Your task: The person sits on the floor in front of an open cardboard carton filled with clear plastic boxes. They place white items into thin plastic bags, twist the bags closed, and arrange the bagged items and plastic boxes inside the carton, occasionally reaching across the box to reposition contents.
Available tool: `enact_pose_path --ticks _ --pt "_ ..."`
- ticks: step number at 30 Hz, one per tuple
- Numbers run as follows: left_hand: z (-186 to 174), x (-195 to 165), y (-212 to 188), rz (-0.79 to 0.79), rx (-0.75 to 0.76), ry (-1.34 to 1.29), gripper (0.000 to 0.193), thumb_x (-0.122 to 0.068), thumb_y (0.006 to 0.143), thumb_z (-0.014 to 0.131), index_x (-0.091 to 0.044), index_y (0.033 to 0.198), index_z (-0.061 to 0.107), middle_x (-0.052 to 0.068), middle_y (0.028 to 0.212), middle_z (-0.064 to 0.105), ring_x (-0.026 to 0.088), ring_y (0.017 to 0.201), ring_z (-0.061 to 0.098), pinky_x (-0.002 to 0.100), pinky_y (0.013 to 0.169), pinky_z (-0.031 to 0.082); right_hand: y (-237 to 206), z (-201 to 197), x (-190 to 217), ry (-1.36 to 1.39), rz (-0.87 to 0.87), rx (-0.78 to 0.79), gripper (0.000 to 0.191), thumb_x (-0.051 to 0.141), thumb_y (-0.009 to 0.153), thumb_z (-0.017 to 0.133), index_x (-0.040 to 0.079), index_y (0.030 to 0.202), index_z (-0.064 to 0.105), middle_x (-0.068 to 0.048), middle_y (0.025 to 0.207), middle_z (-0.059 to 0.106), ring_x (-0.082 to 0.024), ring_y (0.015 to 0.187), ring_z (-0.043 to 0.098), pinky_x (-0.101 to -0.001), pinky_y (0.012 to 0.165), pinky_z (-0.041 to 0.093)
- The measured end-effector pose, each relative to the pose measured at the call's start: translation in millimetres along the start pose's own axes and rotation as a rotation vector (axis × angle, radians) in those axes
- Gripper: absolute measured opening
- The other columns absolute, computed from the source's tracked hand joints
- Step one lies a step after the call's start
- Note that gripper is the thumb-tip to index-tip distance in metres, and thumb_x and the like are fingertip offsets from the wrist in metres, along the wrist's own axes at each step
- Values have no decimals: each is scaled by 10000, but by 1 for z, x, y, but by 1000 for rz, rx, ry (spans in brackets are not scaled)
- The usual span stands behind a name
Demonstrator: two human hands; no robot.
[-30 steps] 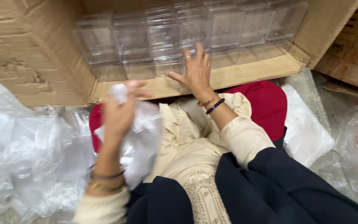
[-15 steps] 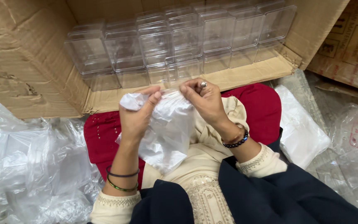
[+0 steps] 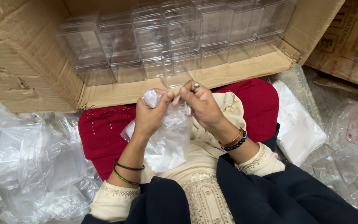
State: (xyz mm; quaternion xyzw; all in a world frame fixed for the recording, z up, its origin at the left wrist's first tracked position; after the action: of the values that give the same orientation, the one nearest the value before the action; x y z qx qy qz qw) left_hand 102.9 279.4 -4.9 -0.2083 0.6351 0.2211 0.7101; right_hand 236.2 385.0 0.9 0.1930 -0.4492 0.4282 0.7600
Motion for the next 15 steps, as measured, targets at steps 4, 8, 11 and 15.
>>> enact_pose_path --ticks 4,8,11,15 --pt "-5 10 -2 -77 200 -153 247 -274 992 683 -32 978 729 -20 817 701 79 736 655 247 676 536 2 -13 -10 0 92 -18 209 271 1071 597 115 939 554 57 638 570 0 449 429 -167 393 324" --pt "-31 14 -15 -322 477 27 303 -331 954 664 -76 1104 732 -17 846 709 72 768 639 265 712 539 -2 -47 4 -37 164 31 199 253 1051 615 103 928 570 94 655 500 12 491 417 -172 423 328" --pt "-50 2 -26 -290 905 22 282 -262 968 761 19 947 743 79 839 734 169 782 673 338 726 567 -5 -88 38 -91 198 34 209 225 1054 672 93 913 593 84 646 524 3 479 421 -150 413 312" --pt "-61 -8 16 -124 920 -352 230 -219 920 757 -34 1045 706 85 942 736 203 881 701 356 809 579 11 -112 54 -532 142 427 121 129 937 742 27 926 678 -5 1035 671 -69 748 561 -246 665 484"
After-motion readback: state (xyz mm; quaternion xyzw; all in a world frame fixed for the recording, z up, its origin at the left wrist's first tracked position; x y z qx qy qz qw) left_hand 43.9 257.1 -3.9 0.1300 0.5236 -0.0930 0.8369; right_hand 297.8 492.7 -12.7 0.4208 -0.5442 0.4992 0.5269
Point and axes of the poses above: each hand's wrist, its own y-axis towards the middle knuckle, its own z-axis out of the palm, x = y × z, the point moved 4 cm from there along y, towards the middle knuckle
